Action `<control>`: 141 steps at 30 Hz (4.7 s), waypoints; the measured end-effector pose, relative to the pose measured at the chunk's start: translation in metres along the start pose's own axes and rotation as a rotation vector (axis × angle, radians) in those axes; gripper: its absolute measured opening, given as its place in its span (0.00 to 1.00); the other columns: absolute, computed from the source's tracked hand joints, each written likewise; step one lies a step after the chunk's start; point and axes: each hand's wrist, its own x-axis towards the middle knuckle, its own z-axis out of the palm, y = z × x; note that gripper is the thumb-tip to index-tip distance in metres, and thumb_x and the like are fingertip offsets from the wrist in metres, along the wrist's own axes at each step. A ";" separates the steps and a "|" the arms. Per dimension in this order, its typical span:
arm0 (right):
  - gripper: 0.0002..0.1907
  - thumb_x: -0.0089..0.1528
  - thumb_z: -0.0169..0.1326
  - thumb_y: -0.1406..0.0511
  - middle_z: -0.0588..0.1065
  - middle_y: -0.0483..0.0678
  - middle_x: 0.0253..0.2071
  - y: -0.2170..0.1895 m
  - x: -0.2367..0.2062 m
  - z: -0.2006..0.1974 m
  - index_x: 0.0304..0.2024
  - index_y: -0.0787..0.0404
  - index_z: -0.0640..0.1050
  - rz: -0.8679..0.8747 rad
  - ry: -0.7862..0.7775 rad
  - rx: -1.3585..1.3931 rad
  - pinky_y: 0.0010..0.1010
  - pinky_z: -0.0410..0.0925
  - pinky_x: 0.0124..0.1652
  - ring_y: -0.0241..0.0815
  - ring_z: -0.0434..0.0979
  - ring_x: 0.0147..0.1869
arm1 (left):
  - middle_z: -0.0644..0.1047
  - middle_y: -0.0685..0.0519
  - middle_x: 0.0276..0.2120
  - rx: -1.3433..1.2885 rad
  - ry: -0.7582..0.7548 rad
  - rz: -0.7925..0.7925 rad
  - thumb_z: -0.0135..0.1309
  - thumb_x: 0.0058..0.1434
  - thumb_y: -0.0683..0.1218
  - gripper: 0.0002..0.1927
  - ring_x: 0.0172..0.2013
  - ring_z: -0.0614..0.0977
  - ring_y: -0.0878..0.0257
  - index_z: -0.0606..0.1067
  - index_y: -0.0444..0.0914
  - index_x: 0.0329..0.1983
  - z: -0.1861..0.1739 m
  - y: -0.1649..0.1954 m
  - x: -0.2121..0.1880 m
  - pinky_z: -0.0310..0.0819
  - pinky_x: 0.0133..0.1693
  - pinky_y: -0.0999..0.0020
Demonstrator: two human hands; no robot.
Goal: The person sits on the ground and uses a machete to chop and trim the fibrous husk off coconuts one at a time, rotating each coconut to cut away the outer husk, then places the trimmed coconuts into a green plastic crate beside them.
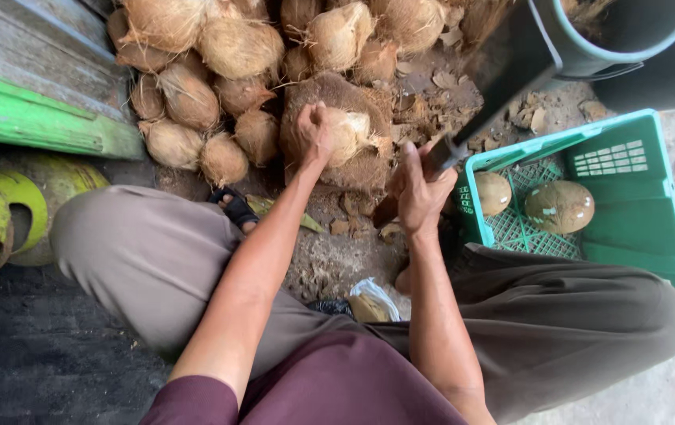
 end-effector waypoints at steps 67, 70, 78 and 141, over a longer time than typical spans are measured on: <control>0.48 0.53 0.64 0.77 0.55 0.61 0.74 0.090 0.058 0.074 0.72 0.50 0.61 -0.225 -0.591 -1.243 0.42 0.75 0.57 0.58 0.70 0.64 | 0.76 0.50 0.60 -0.161 -0.011 0.327 0.38 0.74 0.64 0.25 0.60 0.77 0.54 0.71 0.48 0.65 -0.071 -0.049 -0.009 0.72 0.60 0.50; 0.44 0.51 0.60 0.80 0.58 0.67 0.67 0.092 0.054 0.073 0.69 0.57 0.65 -0.169 -0.527 -1.071 0.39 0.76 0.55 0.60 0.68 0.64 | 0.70 0.45 0.64 0.301 0.163 0.638 0.40 0.66 0.70 0.34 0.62 0.74 0.50 0.69 0.47 0.68 -0.064 -0.043 -0.019 0.67 0.60 0.41; 0.30 0.54 0.64 0.71 0.64 0.63 0.54 0.066 0.031 0.086 0.58 0.63 0.71 0.175 -0.436 -1.103 0.34 0.79 0.36 0.52 0.79 0.40 | 0.69 0.44 0.61 0.253 -0.042 0.438 0.46 0.66 0.70 0.35 0.57 0.75 0.50 0.68 0.47 0.69 -0.060 -0.041 0.002 0.78 0.49 0.50; 0.05 0.68 0.46 0.67 0.70 0.40 0.27 -0.021 -0.039 0.012 0.44 0.59 0.65 0.192 -0.285 -0.476 0.27 0.70 0.22 0.33 0.71 0.23 | 0.79 0.46 0.38 -0.022 -0.090 -0.125 0.43 0.61 0.71 0.31 0.39 0.82 0.54 0.75 0.40 0.41 -0.026 -0.015 0.010 0.78 0.41 0.52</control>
